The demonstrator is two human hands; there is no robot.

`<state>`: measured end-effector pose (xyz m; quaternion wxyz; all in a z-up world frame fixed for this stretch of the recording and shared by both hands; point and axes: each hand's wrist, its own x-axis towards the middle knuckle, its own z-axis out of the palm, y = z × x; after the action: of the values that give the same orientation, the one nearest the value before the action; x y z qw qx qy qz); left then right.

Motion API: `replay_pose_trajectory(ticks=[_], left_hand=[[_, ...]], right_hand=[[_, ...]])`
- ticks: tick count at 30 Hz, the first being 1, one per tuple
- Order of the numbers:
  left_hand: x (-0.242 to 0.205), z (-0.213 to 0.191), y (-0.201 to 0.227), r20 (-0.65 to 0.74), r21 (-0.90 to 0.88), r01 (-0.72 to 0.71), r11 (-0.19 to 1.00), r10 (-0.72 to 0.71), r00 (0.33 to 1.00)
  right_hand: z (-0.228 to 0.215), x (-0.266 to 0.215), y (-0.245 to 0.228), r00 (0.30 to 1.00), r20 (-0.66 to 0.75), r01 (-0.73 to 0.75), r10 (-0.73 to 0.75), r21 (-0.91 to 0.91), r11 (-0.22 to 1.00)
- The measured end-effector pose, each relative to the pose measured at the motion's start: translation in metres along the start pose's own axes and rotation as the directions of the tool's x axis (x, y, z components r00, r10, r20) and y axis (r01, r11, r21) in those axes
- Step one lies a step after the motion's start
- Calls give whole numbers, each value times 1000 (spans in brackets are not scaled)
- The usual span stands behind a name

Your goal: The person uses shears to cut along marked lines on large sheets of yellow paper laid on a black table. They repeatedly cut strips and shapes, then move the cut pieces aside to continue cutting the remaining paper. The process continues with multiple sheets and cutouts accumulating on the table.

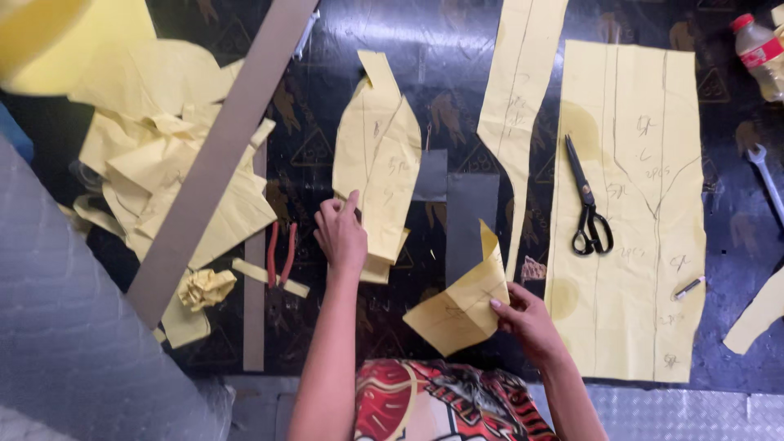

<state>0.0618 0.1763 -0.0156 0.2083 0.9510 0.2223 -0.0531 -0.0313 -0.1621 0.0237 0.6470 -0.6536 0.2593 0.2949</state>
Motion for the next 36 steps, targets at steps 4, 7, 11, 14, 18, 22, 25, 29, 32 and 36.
replay_pose_trajectory(ticks=[4,7,11,14,18,22,25,29,32,36], left_hand=[[32,1,8,15,-140,-9,990,12,1000],[48,10,15,-49,-150,-116,982,109,993],[48,0,15,-45,-157,-89,984,83,996],[51,-11,23,69,-172,66,983,-55,996],[56,-2,32,80,-135,139,981,-129,988],[54,10,20,23,-226,56,973,-52,998],[58,-11,-10,-62,-365,33,931,-60,996],[96,-41,-67,-72,-305,104,947,-132,989],[116,-58,-75,20,-282,195,939,-198,980],[132,-56,-44,-26,80,193,978,-192,981]], right_hand=[[13,3,-5,998,-64,-2,-2,-58,998],[22,1,-13,996,-90,7,-15,-89,996],[34,0,-39,994,-111,-1,-6,-63,998],[51,8,-67,997,-29,73,-76,-100,992],[95,55,-110,988,62,148,-144,-69,987],[143,127,-140,974,0,227,-229,-115,967],[161,172,-146,964,-64,254,-256,-47,966],[157,183,-128,878,-228,286,-422,-458,842],[156,173,-111,800,-311,246,-513,-610,754],[166,157,-111,879,-402,18,-256,-508,861]])
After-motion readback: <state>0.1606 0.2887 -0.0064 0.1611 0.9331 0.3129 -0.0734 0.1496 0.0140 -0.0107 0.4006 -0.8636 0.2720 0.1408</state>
